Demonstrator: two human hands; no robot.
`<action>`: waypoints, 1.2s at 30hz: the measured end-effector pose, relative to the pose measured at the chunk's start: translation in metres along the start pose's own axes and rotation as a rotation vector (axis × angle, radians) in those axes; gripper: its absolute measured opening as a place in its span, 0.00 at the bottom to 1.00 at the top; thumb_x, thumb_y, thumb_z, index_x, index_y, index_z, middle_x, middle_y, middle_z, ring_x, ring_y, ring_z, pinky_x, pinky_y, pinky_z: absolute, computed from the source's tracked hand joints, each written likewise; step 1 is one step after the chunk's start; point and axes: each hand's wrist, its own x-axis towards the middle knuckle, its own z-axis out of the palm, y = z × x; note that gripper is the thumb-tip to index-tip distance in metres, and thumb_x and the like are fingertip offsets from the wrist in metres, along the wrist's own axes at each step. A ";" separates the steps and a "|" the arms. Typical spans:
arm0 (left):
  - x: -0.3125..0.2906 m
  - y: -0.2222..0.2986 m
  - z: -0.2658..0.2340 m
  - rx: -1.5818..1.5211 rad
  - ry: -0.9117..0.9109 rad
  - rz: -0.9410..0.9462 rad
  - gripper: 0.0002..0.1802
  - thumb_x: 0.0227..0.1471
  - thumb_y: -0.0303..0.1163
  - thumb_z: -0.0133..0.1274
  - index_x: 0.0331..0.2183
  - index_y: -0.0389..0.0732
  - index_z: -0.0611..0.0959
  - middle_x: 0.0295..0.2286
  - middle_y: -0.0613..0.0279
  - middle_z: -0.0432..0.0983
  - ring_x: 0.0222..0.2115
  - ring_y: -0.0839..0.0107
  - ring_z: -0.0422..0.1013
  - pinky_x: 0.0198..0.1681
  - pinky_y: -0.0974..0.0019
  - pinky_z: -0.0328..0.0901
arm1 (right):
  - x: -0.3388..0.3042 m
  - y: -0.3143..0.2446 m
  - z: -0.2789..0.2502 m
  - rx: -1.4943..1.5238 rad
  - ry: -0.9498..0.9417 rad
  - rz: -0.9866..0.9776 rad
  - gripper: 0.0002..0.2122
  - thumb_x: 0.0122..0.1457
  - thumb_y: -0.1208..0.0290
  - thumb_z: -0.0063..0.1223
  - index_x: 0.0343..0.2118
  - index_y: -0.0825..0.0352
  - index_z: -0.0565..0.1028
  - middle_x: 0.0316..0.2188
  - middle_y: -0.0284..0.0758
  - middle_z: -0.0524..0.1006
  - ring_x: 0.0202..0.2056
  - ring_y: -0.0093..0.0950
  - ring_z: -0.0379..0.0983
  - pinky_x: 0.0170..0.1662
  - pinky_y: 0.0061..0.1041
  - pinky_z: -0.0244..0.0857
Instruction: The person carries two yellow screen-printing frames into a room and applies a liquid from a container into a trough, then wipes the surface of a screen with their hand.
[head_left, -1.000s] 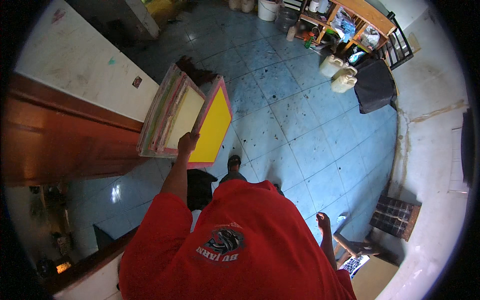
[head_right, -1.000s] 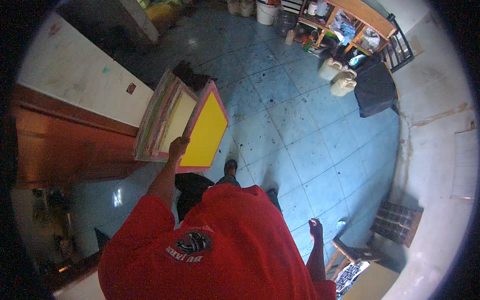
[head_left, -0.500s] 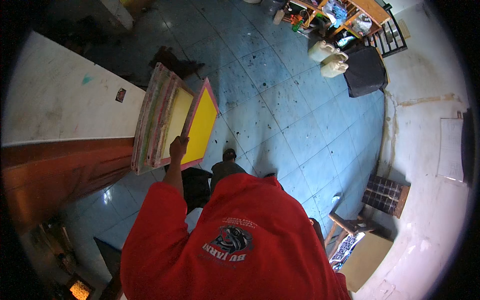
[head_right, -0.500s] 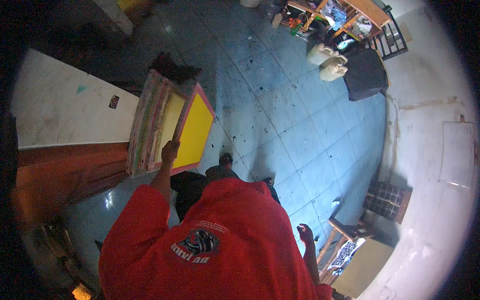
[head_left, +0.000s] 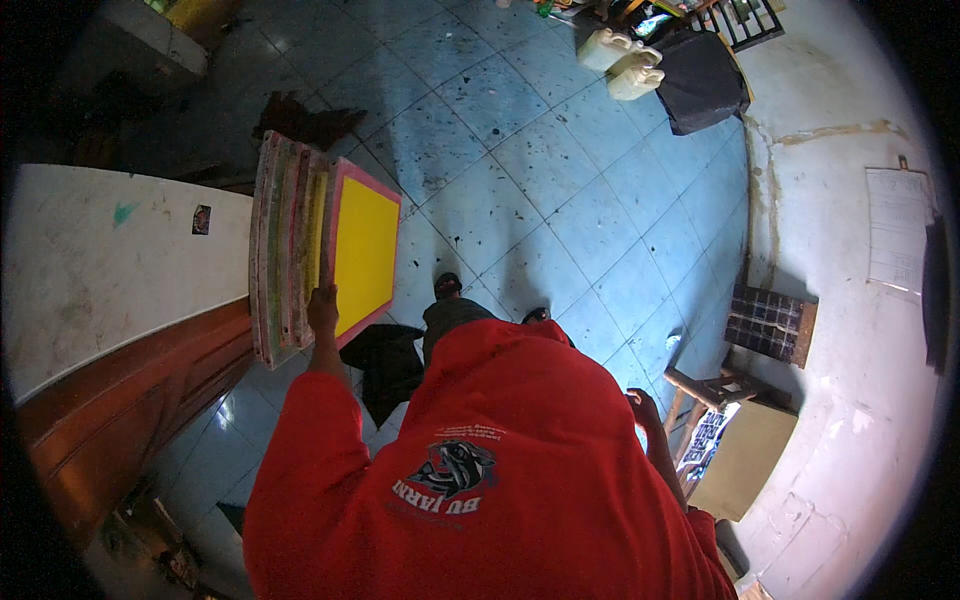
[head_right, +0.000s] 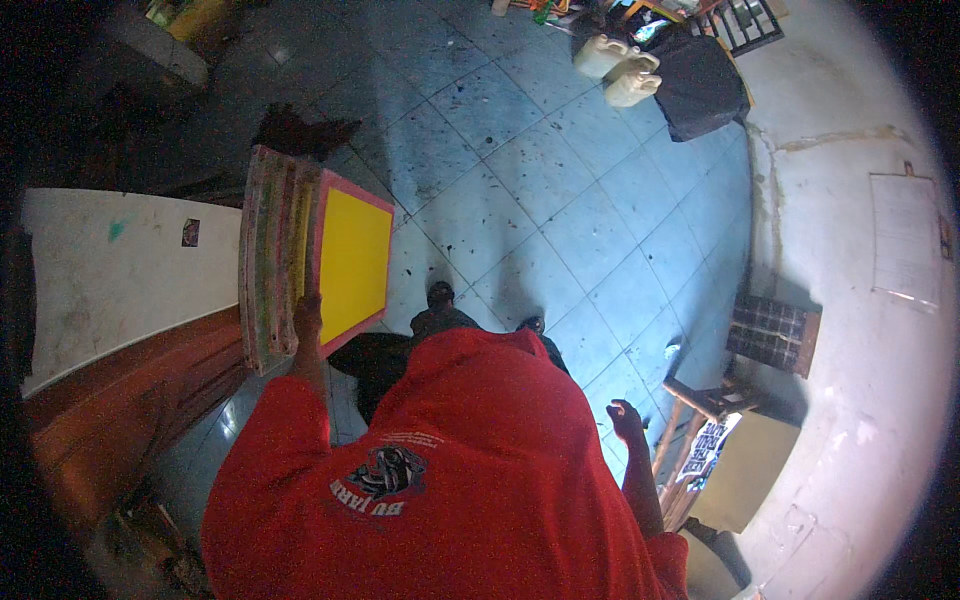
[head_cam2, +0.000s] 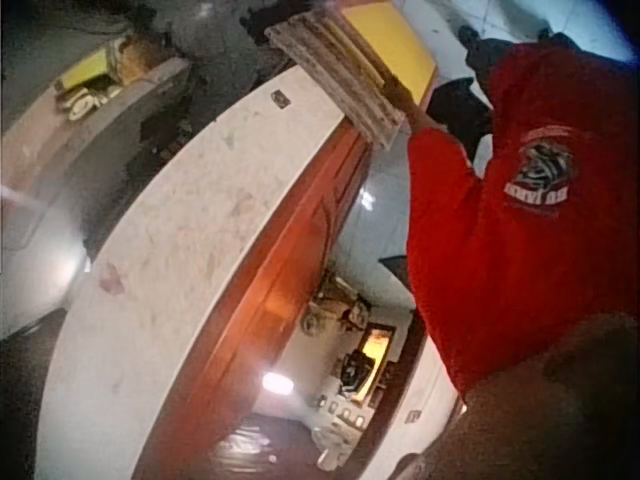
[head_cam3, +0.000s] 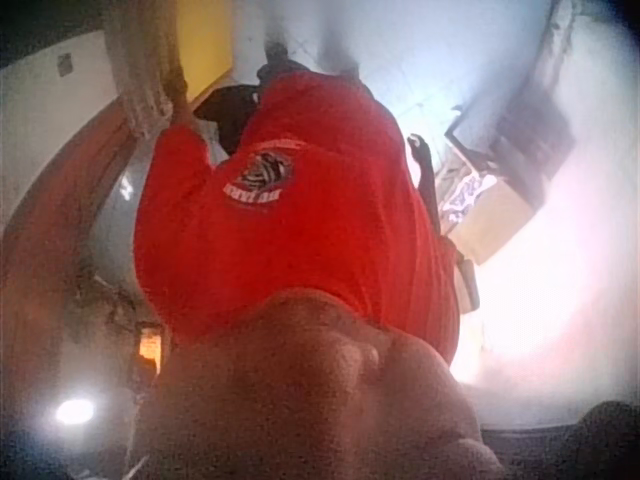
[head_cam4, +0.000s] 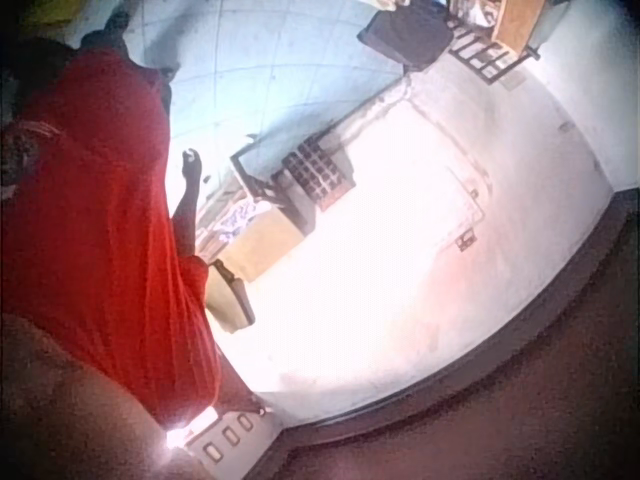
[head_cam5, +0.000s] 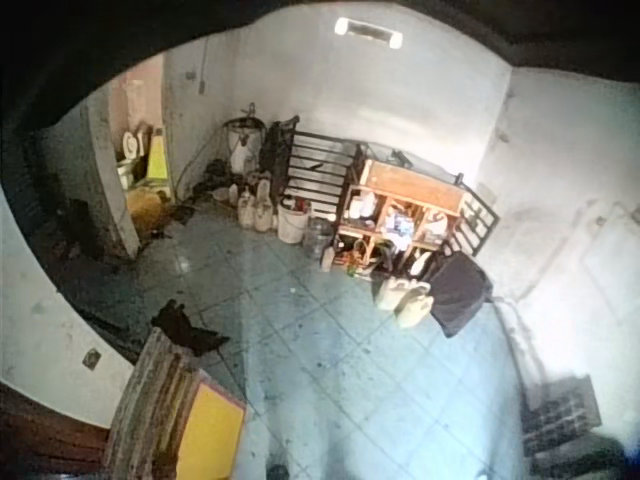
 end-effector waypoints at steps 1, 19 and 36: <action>0.005 0.044 -0.029 0.073 -0.175 -0.379 0.30 0.46 0.53 0.51 0.39 0.35 0.73 0.35 0.44 0.73 0.37 0.48 0.69 0.38 0.52 0.64 | 0.001 -0.006 0.003 -0.008 0.011 -0.005 0.17 0.54 0.62 0.51 0.43 0.68 0.70 0.33 0.41 0.77 0.38 0.31 0.73 0.41 0.28 0.65; -0.082 0.137 0.026 -0.199 -0.635 -0.032 0.23 0.47 0.43 0.52 0.40 0.35 0.73 0.39 0.48 0.72 0.42 0.56 0.68 0.43 0.59 0.63 | 0.082 -0.049 0.010 0.018 -0.127 -0.134 0.19 0.53 0.62 0.52 0.44 0.68 0.69 0.35 0.42 0.77 0.41 0.33 0.72 0.44 0.29 0.64; -0.134 0.361 -0.028 -0.587 -0.767 -0.425 0.33 0.56 0.57 0.29 0.36 0.38 0.77 0.27 0.65 0.73 0.31 0.72 0.68 0.35 0.65 0.62 | 0.221 0.014 -0.040 -0.091 -0.338 -0.198 0.19 0.62 0.62 0.31 0.53 0.64 0.63 0.53 0.37 0.64 0.55 0.27 0.58 0.58 0.28 0.49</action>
